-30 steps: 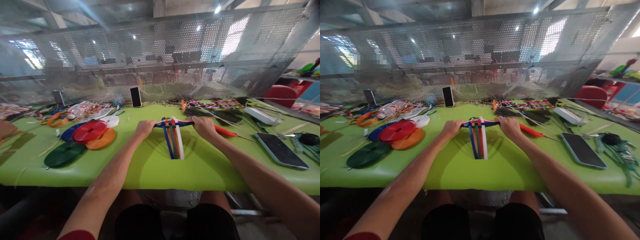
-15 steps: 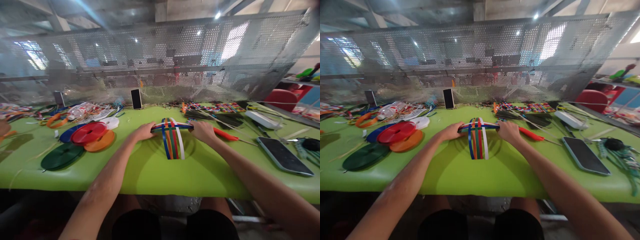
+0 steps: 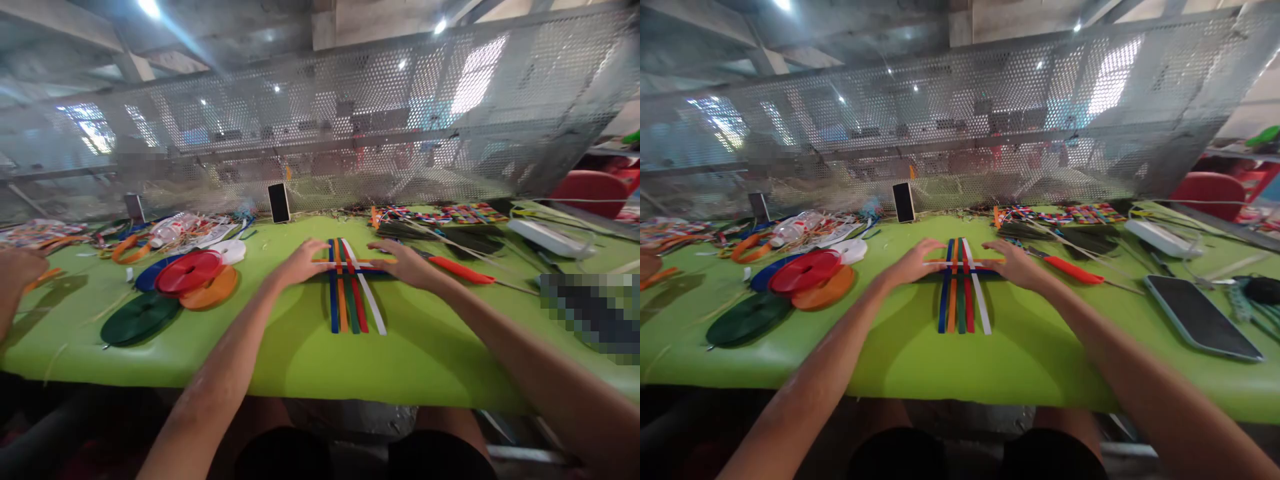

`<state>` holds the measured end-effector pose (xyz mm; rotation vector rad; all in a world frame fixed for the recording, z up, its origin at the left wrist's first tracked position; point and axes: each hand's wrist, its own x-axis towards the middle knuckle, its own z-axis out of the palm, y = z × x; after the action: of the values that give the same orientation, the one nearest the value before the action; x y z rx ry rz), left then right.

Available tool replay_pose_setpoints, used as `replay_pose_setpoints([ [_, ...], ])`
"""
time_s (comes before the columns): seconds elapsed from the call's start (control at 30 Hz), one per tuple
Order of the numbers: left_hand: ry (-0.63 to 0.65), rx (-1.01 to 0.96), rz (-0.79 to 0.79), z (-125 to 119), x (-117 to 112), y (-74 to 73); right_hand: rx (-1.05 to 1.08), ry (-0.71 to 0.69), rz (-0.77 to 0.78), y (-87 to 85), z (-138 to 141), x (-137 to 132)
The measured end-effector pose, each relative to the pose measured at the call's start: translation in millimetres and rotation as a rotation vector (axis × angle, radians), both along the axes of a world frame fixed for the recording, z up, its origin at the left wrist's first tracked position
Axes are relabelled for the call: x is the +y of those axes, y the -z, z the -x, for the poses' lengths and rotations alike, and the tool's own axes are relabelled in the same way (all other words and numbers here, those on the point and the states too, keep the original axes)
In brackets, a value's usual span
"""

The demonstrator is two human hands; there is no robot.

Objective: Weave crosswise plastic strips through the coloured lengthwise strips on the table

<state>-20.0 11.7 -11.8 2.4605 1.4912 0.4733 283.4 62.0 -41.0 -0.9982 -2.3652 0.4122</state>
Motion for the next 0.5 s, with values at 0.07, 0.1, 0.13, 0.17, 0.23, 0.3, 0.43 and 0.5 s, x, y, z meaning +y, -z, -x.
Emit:
replay_pose_setpoints([
  [0.07,0.036,0.035,0.037,-14.9,1.4,11.6,-0.012,-0.019,-0.016,9.5,13.6,-4.7],
  [0.1,0.044,0.055,0.057,-20.5,1.7,16.9,-0.028,-0.037,-0.02,13.9,19.3,-6.7],
  [0.13,0.048,0.075,0.076,-24.5,1.7,21.4,-0.043,-0.052,-0.024,17.7,24.0,-8.3],
  [0.17,0.047,0.092,0.091,-27.2,1.5,25.2,-0.058,-0.065,-0.028,21.0,27.6,-9.5],
  [0.23,0.038,0.117,0.109,-29.8,0.8,30.2,-0.08,-0.084,-0.032,25.6,31.8,-10.8],
  [0.3,0.034,0.128,0.113,-30.4,0.2,32.0,-0.088,-0.095,-0.034,27.8,33.3,-10.9],
  [0.43,0.036,0.1,0.067,-25.0,1.1,24.6,-0.062,-0.111,-0.033,26.6,31.2,-8.2],
  [0.5,0.031,0.058,0.02,-17.8,2.2,16.4,-0.031,-0.112,-0.034,24.9,28.3,-5.9],
])
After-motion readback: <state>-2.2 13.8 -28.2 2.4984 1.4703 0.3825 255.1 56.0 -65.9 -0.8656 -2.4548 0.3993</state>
